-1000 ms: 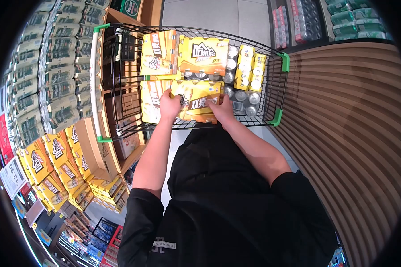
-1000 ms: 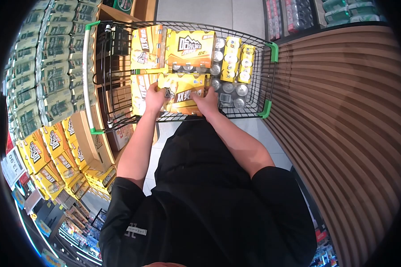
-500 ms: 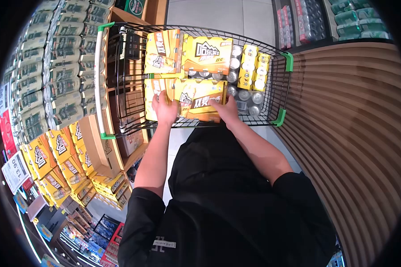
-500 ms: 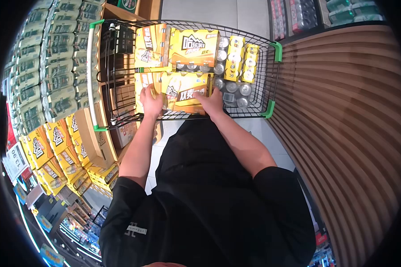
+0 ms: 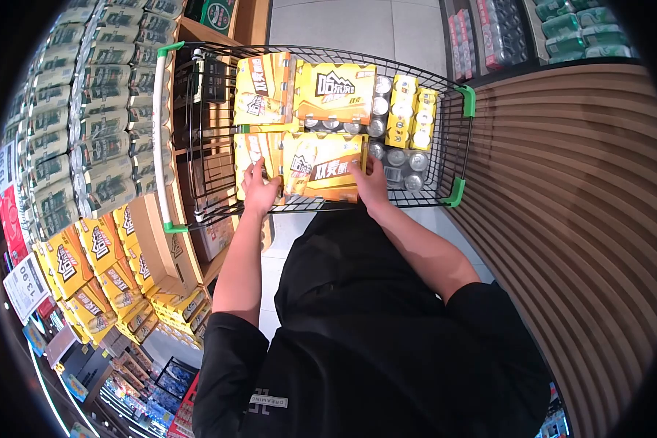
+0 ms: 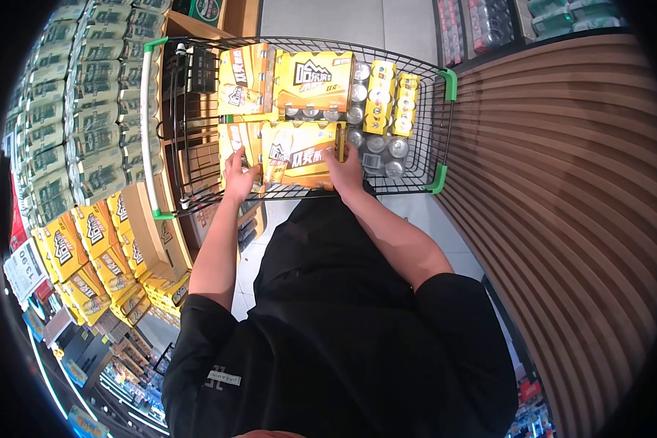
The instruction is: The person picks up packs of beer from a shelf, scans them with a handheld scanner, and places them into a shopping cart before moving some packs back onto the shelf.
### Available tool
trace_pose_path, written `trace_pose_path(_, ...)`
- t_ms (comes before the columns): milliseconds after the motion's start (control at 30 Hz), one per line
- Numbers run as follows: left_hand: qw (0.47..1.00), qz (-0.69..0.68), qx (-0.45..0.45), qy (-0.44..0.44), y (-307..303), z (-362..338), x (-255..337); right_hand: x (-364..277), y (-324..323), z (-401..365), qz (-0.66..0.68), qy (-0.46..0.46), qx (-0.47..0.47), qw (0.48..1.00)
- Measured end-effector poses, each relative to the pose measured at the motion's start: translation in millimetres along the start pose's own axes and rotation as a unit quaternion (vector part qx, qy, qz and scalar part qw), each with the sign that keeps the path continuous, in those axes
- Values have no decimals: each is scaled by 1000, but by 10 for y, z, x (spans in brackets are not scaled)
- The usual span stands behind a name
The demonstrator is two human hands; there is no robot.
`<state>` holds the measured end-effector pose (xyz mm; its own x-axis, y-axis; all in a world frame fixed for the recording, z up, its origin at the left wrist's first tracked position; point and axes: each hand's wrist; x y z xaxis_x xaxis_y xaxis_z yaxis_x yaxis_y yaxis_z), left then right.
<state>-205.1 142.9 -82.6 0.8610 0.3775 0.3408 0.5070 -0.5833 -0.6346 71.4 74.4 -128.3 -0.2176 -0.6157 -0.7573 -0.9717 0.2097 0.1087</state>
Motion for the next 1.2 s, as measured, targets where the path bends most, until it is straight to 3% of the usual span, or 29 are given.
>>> trace_pose_path(67, 1000, 14, 2, 11, 16, -8, -7, 63, -6, 34, 41, 10, -1, 999)
trace_pose_path(467, 998, 12, 45, 39, 293, 59, -227, 218, -5, 141, -3, -2, 14, 1000)
trace_pose_path(667, 999, -3, 41, 34, 267, -14, -153, 90, -115, 56, -18, -1, -25, 1000)
trace_pose_path(733, 999, -10, 37, 30, 246, -21, -142, 60, -181, -48, -177, -10, 43, 983)
trace_pose_path(767, 999, -16, 32, 26, 240, -20, -131, 61, -234, -100, -177, -11, 44, 983)
trace_pose_path(833, 998, -17, 54, 27, 269, -21, -92, 107, -419, -229, -272, -129, 83, 950)
trace_pose_path(900, 997, -19, 75, 28, 305, -40, -17, -4, -689, -503, -274, -141, 65, 949)
trace_pose_path(967, 976, -40, 197, 85, 251, -99, 189, -69, -979, -769, -261, -143, 52, 953)
trace_pose_path(1000, 976, -39, 193, 89, 219, -159, 348, -40, -1142, -913, -249, -130, 59, 958)
trace_pose_path(1067, 930, -84, 237, 267, 163, -303, 779, 19, -1470, -1242, -292, -90, 70, 950)
trace_pose_path(1133, 900, -64, 223, 368, 213, -366, 1199, 346, -1781, -1461, -336, 51, 102, 935)
trace_pose_path(1167, 894, -67, 196, 397, 242, -407, 1435, 532, -1898, -1555, -333, 51, 109, 935)
trace_pose_path(1200, 886, -69, 169, 426, 306, -421, 1651, 718, -1994, -1645, -360, 162, 105, 913)
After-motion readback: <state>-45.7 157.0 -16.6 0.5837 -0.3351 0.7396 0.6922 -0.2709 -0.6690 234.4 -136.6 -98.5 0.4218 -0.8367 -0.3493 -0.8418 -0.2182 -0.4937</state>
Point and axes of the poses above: each hand's wrist, its own z-axis towards the middle knuckle, its own y-axis out of the palm, x = y × z, and after that the axes turned 13 degrees about -x, right-handed
